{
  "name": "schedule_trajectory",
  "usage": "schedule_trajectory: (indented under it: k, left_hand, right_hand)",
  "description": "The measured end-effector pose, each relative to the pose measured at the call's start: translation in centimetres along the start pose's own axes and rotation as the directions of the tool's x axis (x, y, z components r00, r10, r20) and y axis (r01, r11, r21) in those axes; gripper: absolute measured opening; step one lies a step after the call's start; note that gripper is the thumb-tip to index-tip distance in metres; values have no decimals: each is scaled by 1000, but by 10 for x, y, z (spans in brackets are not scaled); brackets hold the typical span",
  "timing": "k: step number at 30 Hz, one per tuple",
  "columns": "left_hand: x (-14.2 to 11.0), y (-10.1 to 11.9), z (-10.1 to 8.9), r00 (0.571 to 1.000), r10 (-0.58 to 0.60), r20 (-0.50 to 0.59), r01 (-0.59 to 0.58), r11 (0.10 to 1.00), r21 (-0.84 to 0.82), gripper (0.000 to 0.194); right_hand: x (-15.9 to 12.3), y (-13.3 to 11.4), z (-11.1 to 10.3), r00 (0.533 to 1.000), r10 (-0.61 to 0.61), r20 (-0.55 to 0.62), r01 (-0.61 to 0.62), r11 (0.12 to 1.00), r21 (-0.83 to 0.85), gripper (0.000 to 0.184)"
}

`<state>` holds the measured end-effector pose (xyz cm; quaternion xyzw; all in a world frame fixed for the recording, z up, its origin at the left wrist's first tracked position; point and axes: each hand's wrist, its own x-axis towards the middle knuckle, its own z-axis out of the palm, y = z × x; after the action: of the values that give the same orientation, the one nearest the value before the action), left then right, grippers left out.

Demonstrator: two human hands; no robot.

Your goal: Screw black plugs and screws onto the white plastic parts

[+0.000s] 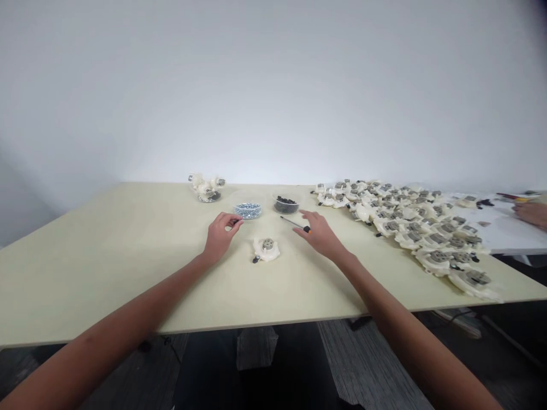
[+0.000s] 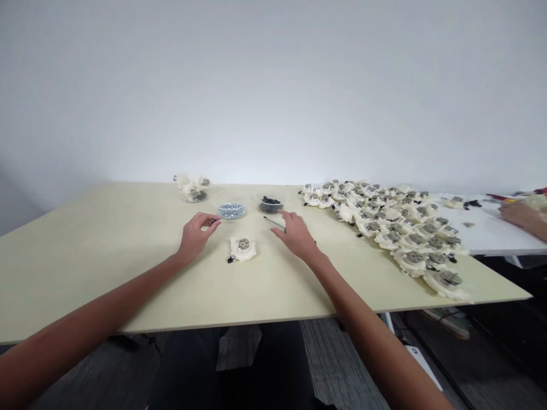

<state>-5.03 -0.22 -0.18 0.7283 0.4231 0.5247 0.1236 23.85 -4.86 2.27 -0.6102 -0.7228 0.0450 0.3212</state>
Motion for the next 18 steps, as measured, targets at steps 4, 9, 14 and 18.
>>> schedule_trajectory:
  k: [4,9,14,18]
  left_hand:
    - [1,-5,-5,987,-125,98,132,988,-77,18]
    - [2,-7,-2,972,-151,179,177,974,-143,15]
    - [-1,-5,-3,995,-39,88,49,993,-112,14]
    - [-5,-2,-3,989,144,27,-143,989,-20,14]
  right_hand:
    - [-20,52,-12,983,168,72,-149,964,-219,53]
    - [-22,60,-17,985,125,122,-136,987,82,40]
    - [-11,32,-11,963,151,225,-228,899,374,46]
    - [1,14,1,940,84,330,-244,844,478,45]
